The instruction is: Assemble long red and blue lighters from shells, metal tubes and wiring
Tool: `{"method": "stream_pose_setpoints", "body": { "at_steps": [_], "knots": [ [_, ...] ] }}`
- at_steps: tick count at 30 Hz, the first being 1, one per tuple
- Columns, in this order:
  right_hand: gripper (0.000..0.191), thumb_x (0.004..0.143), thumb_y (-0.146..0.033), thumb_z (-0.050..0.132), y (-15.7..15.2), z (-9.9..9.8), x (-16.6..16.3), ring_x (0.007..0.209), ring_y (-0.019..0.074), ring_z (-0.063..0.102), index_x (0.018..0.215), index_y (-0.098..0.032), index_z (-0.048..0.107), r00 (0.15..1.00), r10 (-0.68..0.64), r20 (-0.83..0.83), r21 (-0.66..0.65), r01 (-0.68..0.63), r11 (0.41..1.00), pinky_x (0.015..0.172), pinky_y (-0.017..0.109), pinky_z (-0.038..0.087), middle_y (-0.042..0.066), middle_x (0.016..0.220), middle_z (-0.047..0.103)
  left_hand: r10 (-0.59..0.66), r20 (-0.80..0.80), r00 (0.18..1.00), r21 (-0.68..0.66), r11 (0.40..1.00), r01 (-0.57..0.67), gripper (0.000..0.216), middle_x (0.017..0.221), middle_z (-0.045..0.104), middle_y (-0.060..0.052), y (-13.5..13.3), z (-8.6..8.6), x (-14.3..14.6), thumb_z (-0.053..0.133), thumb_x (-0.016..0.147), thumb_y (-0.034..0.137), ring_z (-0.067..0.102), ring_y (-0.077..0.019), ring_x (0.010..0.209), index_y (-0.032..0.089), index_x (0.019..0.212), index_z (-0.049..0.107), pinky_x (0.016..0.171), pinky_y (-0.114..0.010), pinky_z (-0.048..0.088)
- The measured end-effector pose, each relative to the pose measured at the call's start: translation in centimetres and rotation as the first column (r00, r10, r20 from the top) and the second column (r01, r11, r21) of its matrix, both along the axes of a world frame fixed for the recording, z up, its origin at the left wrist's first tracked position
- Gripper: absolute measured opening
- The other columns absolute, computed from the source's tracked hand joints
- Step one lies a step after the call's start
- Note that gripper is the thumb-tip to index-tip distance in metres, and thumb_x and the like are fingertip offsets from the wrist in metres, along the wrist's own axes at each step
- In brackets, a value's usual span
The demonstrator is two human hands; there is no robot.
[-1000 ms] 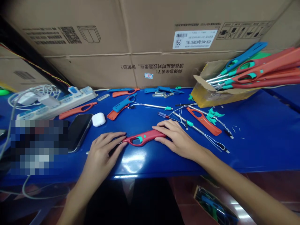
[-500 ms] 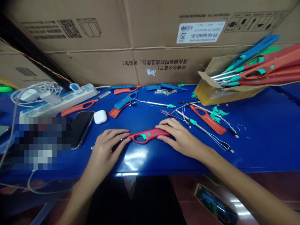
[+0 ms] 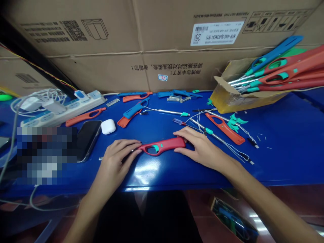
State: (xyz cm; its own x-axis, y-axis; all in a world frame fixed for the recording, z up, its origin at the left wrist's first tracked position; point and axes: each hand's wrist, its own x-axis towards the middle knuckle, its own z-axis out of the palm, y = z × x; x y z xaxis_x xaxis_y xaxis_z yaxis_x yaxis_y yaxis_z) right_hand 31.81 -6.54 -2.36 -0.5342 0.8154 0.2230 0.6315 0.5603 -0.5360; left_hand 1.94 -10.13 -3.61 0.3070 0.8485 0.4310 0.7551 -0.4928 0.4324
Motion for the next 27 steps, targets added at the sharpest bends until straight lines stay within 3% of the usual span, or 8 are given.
{"method": "stream_pose_setpoints", "body": {
  "at_steps": [8,19,27],
  "knots": [
    [0.032,0.096,-0.041,0.061,-0.13,0.08,-0.17,0.114,0.0246,0.064,0.122,-0.024,0.061,1.0,0.01,-0.021,0.015,-0.01,1.0,0.098,0.043,0.054,0.008,0.124,0.065,0.012,0.041,0.999,-0.039,0.999,-0.01,0.016,0.11,0.074,-0.006,0.07,0.03,-0.09,0.059,0.099,0.024,0.063,-0.0237,0.103,0.022,0.11,0.07,0.088,-0.044,0.048],
    [0.032,0.096,-0.044,0.061,0.02,0.27,-0.13,0.124,0.025,0.057,0.121,-0.025,0.06,1.0,0.027,0.0,-0.042,-0.027,0.999,0.106,0.045,0.049,0.009,0.128,0.062,0.01,0.057,0.998,-0.065,0.998,-0.007,0.016,0.112,0.073,-0.006,0.06,0.05,-0.1,0.062,0.098,0.025,0.062,-0.024,0.105,0.021,0.111,0.07,0.09,-0.042,0.047],
    [0.036,0.095,-0.046,0.061,-0.11,0.55,-0.09,0.102,0.0237,0.067,0.124,-0.025,0.063,1.0,-0.005,0.013,-0.028,0.005,1.0,0.089,0.041,0.057,0.009,0.121,0.065,0.0,0.051,0.999,-0.059,0.998,0.003,0.015,0.113,0.073,-0.005,0.01,-0.11,-0.17,0.064,0.096,0.025,0.061,-0.0233,0.106,0.023,0.111,0.07,0.09,-0.043,0.047]
  ]
}}
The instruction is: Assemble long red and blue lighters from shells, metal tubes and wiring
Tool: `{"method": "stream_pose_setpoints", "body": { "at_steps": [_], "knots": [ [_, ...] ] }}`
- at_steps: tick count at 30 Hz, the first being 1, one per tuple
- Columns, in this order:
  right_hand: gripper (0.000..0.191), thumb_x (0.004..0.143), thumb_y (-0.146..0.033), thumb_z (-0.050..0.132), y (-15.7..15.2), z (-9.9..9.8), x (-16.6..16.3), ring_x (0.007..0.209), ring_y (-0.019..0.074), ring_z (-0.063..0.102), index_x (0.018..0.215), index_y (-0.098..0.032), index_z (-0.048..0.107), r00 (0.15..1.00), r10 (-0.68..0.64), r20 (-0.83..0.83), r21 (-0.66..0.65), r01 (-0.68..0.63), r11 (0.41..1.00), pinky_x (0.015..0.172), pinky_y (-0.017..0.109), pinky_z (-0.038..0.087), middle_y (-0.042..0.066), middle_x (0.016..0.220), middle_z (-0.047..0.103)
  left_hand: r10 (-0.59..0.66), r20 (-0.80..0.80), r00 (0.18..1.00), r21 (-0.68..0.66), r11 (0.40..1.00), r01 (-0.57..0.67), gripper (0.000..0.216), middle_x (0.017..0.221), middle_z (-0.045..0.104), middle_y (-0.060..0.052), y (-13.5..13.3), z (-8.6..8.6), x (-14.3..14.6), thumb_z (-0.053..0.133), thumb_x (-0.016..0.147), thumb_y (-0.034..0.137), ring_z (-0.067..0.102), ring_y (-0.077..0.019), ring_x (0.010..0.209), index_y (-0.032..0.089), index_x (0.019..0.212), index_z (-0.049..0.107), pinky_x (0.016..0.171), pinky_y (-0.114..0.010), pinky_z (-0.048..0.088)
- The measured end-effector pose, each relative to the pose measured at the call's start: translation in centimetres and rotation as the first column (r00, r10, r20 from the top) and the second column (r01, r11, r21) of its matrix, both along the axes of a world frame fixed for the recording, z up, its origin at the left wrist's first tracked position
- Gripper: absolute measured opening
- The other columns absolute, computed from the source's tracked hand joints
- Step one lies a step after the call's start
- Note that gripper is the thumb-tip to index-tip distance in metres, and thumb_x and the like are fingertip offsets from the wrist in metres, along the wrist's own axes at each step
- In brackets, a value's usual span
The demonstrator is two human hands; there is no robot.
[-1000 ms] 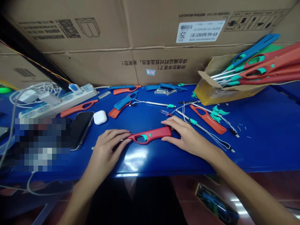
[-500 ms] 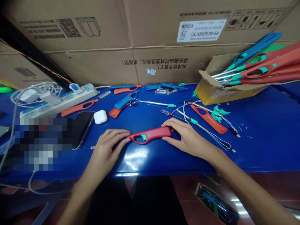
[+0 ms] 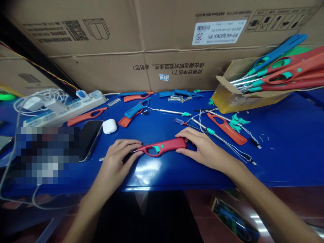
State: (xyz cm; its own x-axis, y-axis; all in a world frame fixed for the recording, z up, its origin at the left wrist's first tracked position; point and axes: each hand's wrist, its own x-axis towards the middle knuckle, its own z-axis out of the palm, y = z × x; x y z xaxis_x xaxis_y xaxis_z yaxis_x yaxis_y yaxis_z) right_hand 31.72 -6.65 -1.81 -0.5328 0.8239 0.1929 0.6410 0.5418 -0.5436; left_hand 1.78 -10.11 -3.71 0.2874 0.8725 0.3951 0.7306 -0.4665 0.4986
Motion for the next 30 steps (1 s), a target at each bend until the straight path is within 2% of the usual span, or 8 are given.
{"method": "stream_pose_setpoints", "body": {
  "at_steps": [8,13,25,30],
  "knots": [
    [0.035,0.095,-0.049,0.06,-0.02,-0.25,0.08,0.103,0.0244,0.067,0.12,-0.025,0.064,1.0,0.002,-0.005,-0.005,-0.002,1.0,0.087,0.04,0.057,0.009,0.121,0.066,-0.002,0.024,1.0,-0.019,1.0,0.003,0.015,0.113,0.072,-0.005,0.01,0.09,0.03,0.064,0.096,0.024,0.061,-0.0241,0.106,0.023,0.109,0.071,0.09,-0.043,0.047],
    [0.036,0.094,-0.05,0.061,0.08,-0.33,0.06,0.095,0.0223,0.067,0.12,-0.025,0.064,1.0,0.002,-0.017,-0.02,-0.003,1.0,0.082,0.039,0.057,0.009,0.119,0.066,0.0,-0.009,1.0,0.001,1.0,0.0,0.014,0.113,0.071,-0.005,-0.01,0.09,0.1,0.064,0.096,0.024,0.06,-0.0239,0.106,0.023,0.107,0.073,0.089,-0.043,0.047],
    [0.035,0.094,-0.049,0.062,-0.11,-0.19,-0.02,0.096,0.0218,0.066,0.12,-0.026,0.064,1.0,-0.006,-0.027,-0.048,0.005,0.999,0.083,0.038,0.056,0.008,0.121,0.065,0.028,-0.165,0.986,0.09,0.996,-0.014,0.017,0.116,0.071,-0.007,-0.67,0.51,0.26,0.06,0.098,0.024,0.061,-0.025,0.104,0.022,0.11,0.072,0.09,-0.045,0.045],
    [0.032,0.093,-0.051,0.063,-0.19,-0.09,-0.12,0.098,0.0213,0.065,0.114,-0.026,0.063,0.999,-0.011,-0.031,-0.094,0.008,0.996,0.087,0.038,0.055,0.006,0.121,0.064,0.041,-0.184,0.982,0.114,0.993,-0.02,0.018,0.115,0.071,-0.006,-0.63,0.41,0.34,0.058,0.099,0.023,0.061,-0.025,0.102,0.022,0.111,0.071,0.089,-0.045,0.045]
  ]
}}
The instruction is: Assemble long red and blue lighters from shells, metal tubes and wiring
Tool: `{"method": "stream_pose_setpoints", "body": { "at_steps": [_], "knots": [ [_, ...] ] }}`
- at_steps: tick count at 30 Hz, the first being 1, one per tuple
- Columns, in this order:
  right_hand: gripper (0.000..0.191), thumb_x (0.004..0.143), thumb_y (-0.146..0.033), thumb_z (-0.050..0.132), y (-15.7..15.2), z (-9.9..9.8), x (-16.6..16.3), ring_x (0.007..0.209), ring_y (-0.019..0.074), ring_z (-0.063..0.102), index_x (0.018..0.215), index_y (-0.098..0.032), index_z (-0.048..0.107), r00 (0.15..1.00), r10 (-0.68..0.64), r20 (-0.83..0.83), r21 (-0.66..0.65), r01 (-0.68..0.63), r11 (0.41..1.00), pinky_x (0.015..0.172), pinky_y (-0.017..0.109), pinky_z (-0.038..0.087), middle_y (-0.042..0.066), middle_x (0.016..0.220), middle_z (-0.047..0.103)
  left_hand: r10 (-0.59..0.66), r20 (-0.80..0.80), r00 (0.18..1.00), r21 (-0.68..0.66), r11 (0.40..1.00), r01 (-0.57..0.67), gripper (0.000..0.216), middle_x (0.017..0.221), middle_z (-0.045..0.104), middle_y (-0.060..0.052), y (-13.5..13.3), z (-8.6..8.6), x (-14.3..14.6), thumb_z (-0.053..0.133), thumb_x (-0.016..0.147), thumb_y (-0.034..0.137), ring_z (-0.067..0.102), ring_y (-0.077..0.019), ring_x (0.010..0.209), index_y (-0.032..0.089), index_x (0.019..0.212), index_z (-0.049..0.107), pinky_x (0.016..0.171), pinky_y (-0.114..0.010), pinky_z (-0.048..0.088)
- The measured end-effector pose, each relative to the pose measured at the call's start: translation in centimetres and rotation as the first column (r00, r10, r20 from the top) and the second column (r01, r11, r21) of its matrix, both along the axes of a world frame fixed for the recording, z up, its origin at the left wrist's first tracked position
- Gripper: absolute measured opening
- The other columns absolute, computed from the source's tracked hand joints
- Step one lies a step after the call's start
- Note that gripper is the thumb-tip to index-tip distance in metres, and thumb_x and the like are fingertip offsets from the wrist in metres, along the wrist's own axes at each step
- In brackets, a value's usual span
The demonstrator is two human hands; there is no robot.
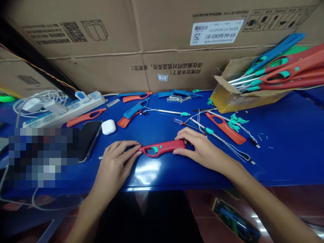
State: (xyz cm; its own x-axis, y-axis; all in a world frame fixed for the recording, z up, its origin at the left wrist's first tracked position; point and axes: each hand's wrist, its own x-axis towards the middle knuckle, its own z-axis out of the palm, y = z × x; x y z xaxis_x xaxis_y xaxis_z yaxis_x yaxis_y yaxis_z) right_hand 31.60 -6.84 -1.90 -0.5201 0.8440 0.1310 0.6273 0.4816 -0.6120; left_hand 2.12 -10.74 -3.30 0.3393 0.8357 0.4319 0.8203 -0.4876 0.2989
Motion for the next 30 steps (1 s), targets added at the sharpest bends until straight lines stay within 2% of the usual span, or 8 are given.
{"method": "stream_pose_setpoints", "body": {
  "at_steps": [9,13,16,21,26,30],
  "knots": [
    [0.033,0.095,-0.049,0.062,0.03,-0.17,-0.17,0.104,0.0221,0.065,0.117,-0.025,0.062,1.0,0.012,0.002,0.046,-0.012,0.999,0.092,0.038,0.054,0.007,0.12,0.064,0.0,0.001,1.0,-0.015,1.0,0.0,0.017,0.116,0.071,-0.007,0.04,-0.06,0.02,0.059,0.099,0.024,0.061,-0.0255,0.104,0.02,0.112,0.069,0.09,-0.044,0.045],
    [0.035,0.096,-0.049,0.059,-0.1,-0.2,-0.3,0.114,0.025,0.063,0.122,-0.025,0.061,0.999,0.019,0.032,0.08,-0.021,0.997,0.1,0.041,0.053,0.008,0.124,0.063,0.013,-0.036,0.999,0.009,1.0,-0.013,0.018,0.115,0.071,-0.007,0.0,-0.03,0.0,0.056,0.1,0.023,0.061,-0.0254,0.102,0.019,0.112,0.069,0.09,-0.044,0.045],
    [0.04,0.098,-0.048,0.057,-0.07,-0.41,-0.47,0.117,0.026,0.062,0.13,-0.025,0.058,0.997,0.026,0.069,0.13,-0.034,0.991,0.1,0.043,0.053,0.009,0.126,0.063,0.019,-0.058,0.998,0.027,1.0,-0.017,0.018,0.113,0.072,-0.007,0.07,-0.05,0.05,0.055,0.101,0.022,0.061,-0.0251,0.101,0.017,0.11,0.069,0.09,-0.045,0.044],
    [0.041,0.099,-0.046,0.056,0.19,-0.8,-0.6,0.116,0.0262,0.061,0.131,-0.021,0.062,0.994,0.032,0.101,0.235,-0.055,0.97,0.099,0.044,0.053,0.011,0.124,0.063,0.027,-0.055,0.998,0.036,0.999,-0.025,0.017,0.112,0.072,-0.006,0.13,-0.03,0.18,0.056,0.1,0.022,0.062,-0.0244,0.099,0.017,0.108,0.071,0.089,-0.044,0.045],
    [0.038,0.101,-0.041,0.052,0.19,-0.81,-0.54,0.117,0.0238,0.06,0.131,-0.021,0.064,0.997,0.029,0.075,0.203,-0.043,0.978,0.1,0.042,0.052,0.01,0.125,0.062,0.026,-0.064,0.998,0.039,0.999,-0.024,0.018,0.114,0.071,-0.007,-0.05,0.02,0.16,0.057,0.1,0.022,0.061,-0.025,0.102,0.018,0.111,0.071,0.089,-0.043,0.045],
    [0.036,0.099,-0.041,0.056,0.1,-0.81,-0.52,0.113,0.0219,0.063,0.128,-0.021,0.066,1.0,0.019,0.02,0.163,-0.022,0.986,0.099,0.038,0.053,0.009,0.124,0.062,0.013,-0.065,0.998,0.044,0.999,-0.01,0.02,0.116,0.07,-0.008,-0.18,0.01,0.13,0.057,0.1,0.022,0.061,-0.0255,0.102,0.018,0.114,0.07,0.09,-0.044,0.045]
  ]
}}
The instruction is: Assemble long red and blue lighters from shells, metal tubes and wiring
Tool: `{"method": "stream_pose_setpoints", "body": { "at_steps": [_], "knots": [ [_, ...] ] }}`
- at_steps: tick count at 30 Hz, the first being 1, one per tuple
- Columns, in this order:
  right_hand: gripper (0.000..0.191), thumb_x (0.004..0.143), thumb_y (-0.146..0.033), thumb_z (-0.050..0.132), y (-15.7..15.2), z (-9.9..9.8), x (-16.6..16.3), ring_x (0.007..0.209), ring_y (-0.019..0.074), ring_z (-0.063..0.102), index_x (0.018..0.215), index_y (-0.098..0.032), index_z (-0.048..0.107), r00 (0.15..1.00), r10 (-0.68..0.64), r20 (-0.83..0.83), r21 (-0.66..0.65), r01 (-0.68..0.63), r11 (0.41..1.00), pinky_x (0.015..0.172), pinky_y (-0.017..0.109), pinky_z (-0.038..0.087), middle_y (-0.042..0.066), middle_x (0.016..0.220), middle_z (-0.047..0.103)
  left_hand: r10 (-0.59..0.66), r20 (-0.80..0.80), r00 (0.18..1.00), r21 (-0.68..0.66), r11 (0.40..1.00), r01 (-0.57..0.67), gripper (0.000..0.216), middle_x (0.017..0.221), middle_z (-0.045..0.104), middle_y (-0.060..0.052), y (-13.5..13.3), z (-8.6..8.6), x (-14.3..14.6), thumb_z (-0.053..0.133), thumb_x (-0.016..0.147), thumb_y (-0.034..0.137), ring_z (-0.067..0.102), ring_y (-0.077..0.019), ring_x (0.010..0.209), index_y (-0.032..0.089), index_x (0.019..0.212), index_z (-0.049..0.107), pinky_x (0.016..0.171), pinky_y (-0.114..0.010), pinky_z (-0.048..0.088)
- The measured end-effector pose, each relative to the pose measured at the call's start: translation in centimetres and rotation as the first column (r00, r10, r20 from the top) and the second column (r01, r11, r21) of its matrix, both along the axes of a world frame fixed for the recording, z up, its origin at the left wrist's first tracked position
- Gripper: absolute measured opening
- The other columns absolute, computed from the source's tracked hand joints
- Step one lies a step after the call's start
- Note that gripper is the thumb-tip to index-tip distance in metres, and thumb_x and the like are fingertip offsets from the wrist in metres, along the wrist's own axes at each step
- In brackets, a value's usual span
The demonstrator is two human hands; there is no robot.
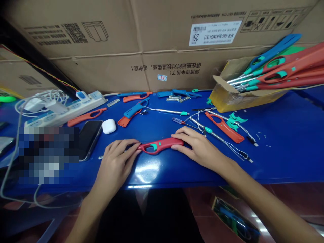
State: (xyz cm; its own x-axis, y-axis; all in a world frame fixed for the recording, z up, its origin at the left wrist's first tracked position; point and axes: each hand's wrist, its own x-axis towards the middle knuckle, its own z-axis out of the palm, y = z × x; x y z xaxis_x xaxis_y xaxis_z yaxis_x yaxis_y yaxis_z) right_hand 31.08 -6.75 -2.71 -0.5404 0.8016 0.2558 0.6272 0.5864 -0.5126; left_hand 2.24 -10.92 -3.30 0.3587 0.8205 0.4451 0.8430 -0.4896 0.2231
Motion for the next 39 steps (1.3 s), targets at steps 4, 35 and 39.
{"method": "stream_pose_setpoints", "body": {
  "at_steps": [4,35,39],
  "knots": [
    [0.036,0.097,-0.043,0.059,0.0,0.0,0.0,0.11,0.0224,0.065,0.126,-0.021,0.066,1.0,-0.009,-0.015,-0.008,0.009,1.0,0.097,0.038,0.055,0.009,0.121,0.064,-0.011,0.025,1.0,0.002,1.0,0.01,0.02,0.116,0.07,-0.007,0.1,-0.2,-0.1,0.057,0.099,0.022,0.061,-0.0252,0.103,0.018,0.114,0.07,0.091,-0.044,0.046],
    [0.03,0.101,-0.031,0.053,-1.0,-0.6,-1.1,0.1,0.0273,0.064,0.122,-0.013,0.063,0.975,-0.094,0.203,0.333,0.021,0.943,0.084,0.043,0.054,0.013,0.112,0.068,-0.019,-0.198,0.98,0.152,0.987,0.05,0.02,0.106,0.074,-0.006,0.6,0.3,0.3,0.052,0.099,0.013,0.065,-0.0238,0.096,0.017,0.106,0.071,0.1,-0.047,0.041],
    [0.025,0.101,-0.033,0.053,-1.0,-0.4,-1.7,0.091,0.027,0.064,0.109,-0.013,0.066,0.943,-0.152,0.296,0.52,-0.026,0.854,0.076,0.039,0.049,0.014,0.106,0.071,-0.012,-0.195,0.981,0.163,0.986,0.045,0.02,0.104,0.075,-0.006,1.0,0.2,0.1,0.05,0.101,0.014,0.065,-0.0237,0.095,0.017,0.103,0.071,0.1,-0.049,0.041]
  ]
}}
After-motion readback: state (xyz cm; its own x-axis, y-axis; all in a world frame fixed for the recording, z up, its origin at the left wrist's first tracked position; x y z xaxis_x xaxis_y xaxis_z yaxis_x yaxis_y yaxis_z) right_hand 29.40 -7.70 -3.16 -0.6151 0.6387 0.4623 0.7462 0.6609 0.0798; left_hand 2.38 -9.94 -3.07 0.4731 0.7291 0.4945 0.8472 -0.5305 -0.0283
